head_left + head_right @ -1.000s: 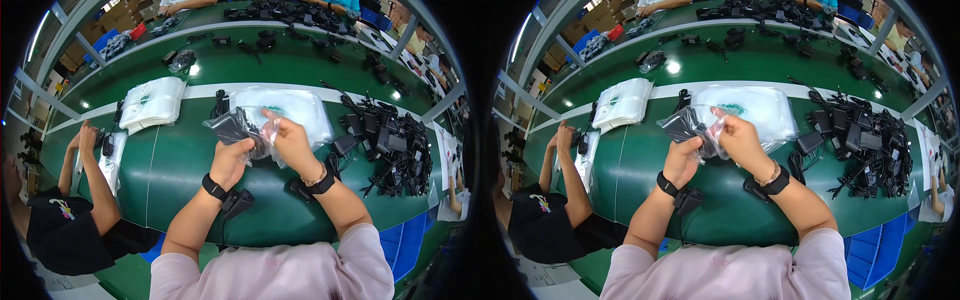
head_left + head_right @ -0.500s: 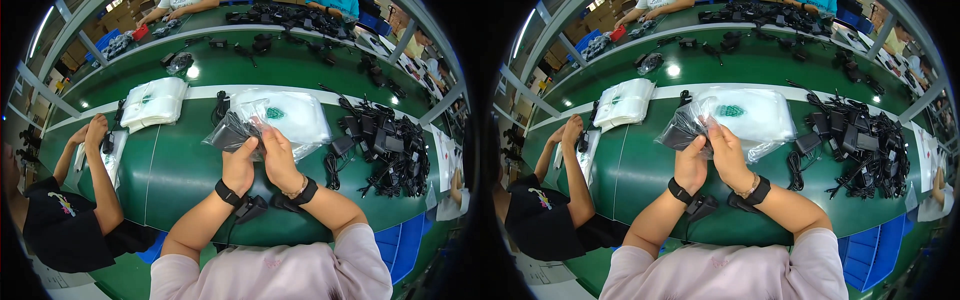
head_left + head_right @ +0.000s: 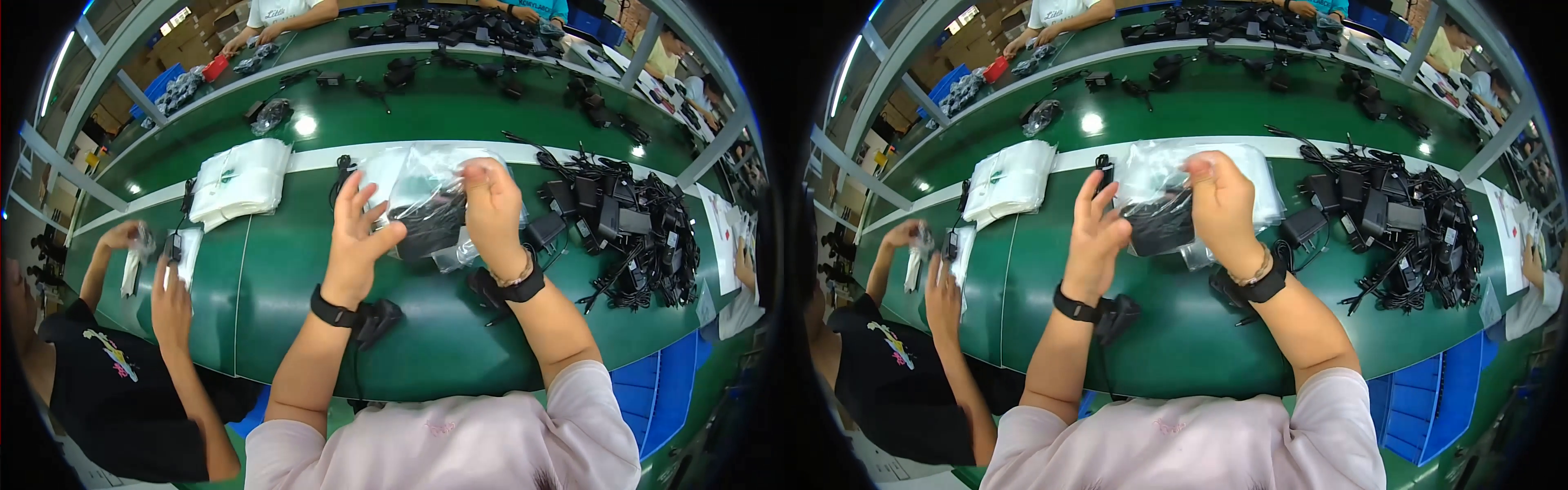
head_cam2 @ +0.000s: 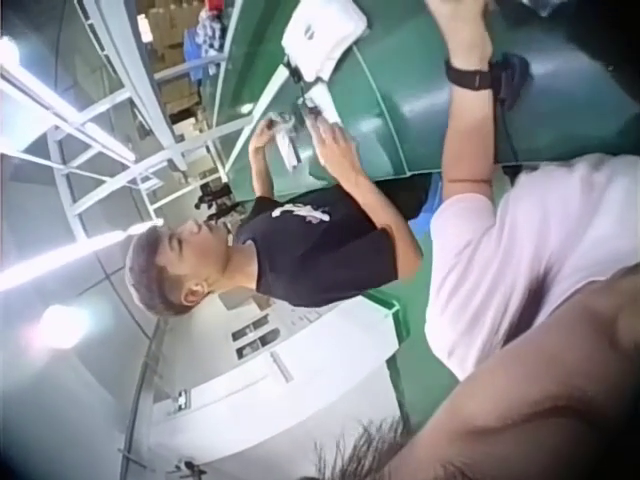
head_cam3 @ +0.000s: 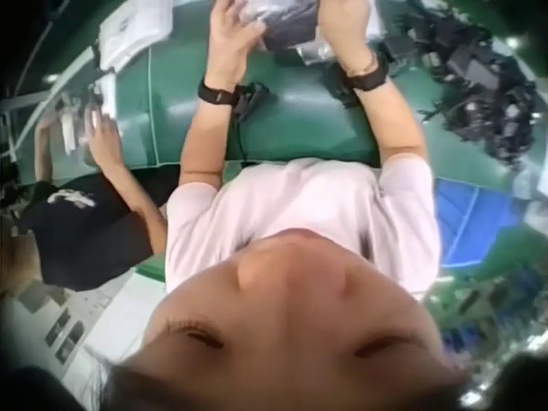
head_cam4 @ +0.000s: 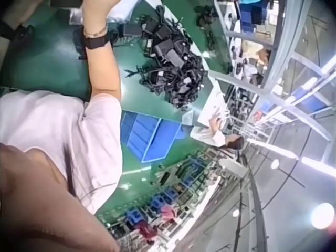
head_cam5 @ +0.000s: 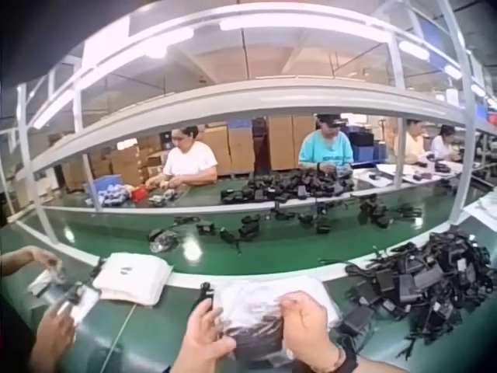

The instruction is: The person picks up a power adapter and a cable, wraps the cable around the adapter, and places the unit into a plastic bag, repeating the process for a second unit.

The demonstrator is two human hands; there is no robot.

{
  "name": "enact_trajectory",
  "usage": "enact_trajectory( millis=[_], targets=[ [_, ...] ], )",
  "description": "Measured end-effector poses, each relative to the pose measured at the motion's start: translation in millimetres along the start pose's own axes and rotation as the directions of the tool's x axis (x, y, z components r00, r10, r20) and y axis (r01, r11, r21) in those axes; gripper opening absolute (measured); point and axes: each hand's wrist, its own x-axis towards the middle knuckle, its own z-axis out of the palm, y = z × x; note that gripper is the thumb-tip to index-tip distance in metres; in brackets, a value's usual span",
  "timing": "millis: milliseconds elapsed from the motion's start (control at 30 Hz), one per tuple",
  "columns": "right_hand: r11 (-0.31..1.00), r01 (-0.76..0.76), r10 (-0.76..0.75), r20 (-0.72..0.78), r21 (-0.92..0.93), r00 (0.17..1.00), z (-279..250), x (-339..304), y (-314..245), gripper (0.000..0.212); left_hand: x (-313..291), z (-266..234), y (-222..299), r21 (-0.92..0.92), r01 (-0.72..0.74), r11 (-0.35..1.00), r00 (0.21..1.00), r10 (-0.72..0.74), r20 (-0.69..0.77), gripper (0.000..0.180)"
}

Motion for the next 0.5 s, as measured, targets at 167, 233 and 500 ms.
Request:
enact_trajectory(
  millis=[167,233,500],
  targets=[
    [0.955,0.257,-0.24,0.122,-0.151,0.963,23,-21,15,0.017,-3,2,2,0.105,0.122,0.987,0.987,-0.132,0.095,0.028],
    [0.961,0.268,-0.263,0.069,-0.064,0.962,30,-18,21,0.016,-7,1,-1,0.237,-0.047,0.97,0.998,0.038,0.043,0.017],
    [0.835,-0.296,0.161,0.309,0.463,0.937,29,-9,22,0.021,0,-6,13,0.517,-0.305,0.8,0.952,0.235,0.198,0.011]
  ],
)
